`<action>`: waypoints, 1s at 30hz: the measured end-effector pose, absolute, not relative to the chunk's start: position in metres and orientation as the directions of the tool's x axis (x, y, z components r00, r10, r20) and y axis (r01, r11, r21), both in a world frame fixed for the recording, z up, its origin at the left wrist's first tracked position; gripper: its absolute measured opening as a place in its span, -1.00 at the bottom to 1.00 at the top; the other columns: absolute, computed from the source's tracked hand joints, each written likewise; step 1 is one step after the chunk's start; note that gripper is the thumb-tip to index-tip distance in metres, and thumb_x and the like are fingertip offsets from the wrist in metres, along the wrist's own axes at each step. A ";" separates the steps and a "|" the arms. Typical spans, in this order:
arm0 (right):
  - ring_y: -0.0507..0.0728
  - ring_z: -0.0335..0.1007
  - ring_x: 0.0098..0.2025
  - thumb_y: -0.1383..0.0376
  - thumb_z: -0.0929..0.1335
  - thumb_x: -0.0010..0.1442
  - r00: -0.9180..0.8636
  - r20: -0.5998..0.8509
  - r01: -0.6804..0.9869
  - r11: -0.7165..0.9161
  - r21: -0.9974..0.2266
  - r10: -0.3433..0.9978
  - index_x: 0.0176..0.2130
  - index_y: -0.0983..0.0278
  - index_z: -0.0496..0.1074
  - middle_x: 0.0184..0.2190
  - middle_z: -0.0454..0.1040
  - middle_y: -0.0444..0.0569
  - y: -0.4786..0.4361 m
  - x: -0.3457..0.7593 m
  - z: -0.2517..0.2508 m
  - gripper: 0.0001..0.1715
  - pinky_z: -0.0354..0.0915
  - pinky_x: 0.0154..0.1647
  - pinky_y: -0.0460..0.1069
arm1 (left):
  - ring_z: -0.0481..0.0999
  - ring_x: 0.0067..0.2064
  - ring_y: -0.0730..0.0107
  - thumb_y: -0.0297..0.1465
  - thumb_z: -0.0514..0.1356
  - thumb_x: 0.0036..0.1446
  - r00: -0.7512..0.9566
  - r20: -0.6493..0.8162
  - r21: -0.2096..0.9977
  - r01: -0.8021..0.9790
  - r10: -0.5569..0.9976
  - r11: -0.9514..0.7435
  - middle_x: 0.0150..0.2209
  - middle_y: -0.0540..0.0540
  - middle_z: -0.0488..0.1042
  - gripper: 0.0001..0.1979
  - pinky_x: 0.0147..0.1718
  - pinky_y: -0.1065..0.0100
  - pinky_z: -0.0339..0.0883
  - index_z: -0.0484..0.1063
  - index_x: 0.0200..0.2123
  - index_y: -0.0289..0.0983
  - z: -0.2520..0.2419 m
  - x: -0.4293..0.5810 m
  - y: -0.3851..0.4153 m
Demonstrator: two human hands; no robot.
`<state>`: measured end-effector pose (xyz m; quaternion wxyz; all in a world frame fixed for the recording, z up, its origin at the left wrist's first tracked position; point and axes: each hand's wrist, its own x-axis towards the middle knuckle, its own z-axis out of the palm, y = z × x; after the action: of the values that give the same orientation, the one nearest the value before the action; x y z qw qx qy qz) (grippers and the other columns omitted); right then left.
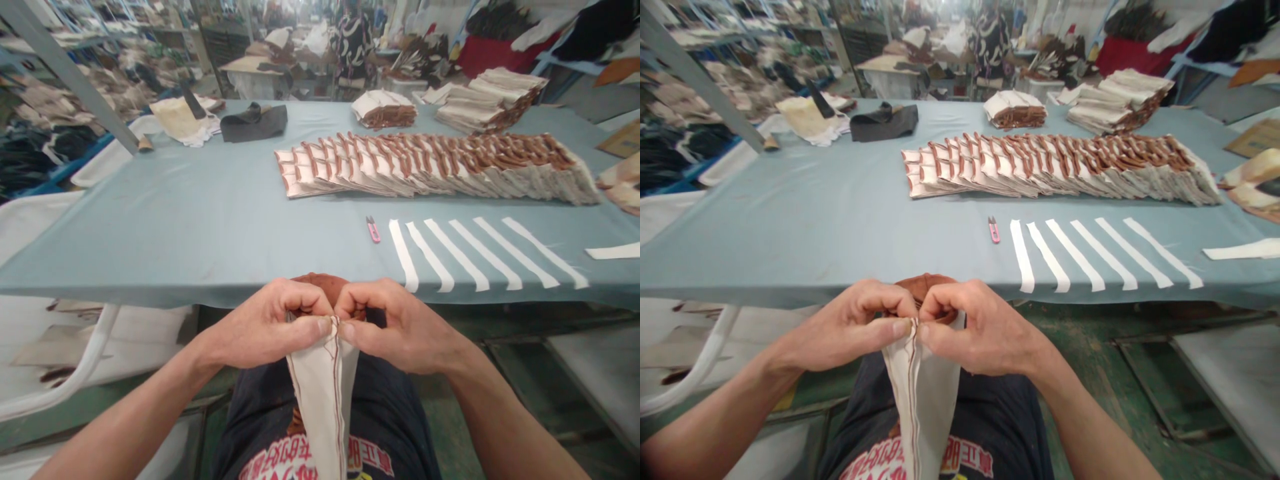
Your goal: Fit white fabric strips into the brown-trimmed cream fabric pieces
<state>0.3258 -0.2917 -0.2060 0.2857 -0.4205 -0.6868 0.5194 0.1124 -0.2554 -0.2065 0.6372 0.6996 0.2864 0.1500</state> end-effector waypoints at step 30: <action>0.00 0.28 -0.41 0.35 0.34 0.17 -0.424 0.060 0.277 0.192 -0.941 0.904 -0.42 0.25 0.36 -0.46 0.40 -0.19 -0.296 0.315 -0.212 -0.89 0.21 -0.35 -0.09 | 0.21 -0.47 0.56 -0.37 0.25 0.12 0.775 -0.214 0.974 0.217 0.594 0.067 -0.53 0.06 0.33 -0.83 -0.49 0.52 0.11 0.49 -0.42 -0.38 -0.203 0.104 -0.253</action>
<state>0.3155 -0.2960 -0.2117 0.3303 -0.4230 -0.6979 0.4743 0.1037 -0.2530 -0.2025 0.6645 0.6680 0.3035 0.1420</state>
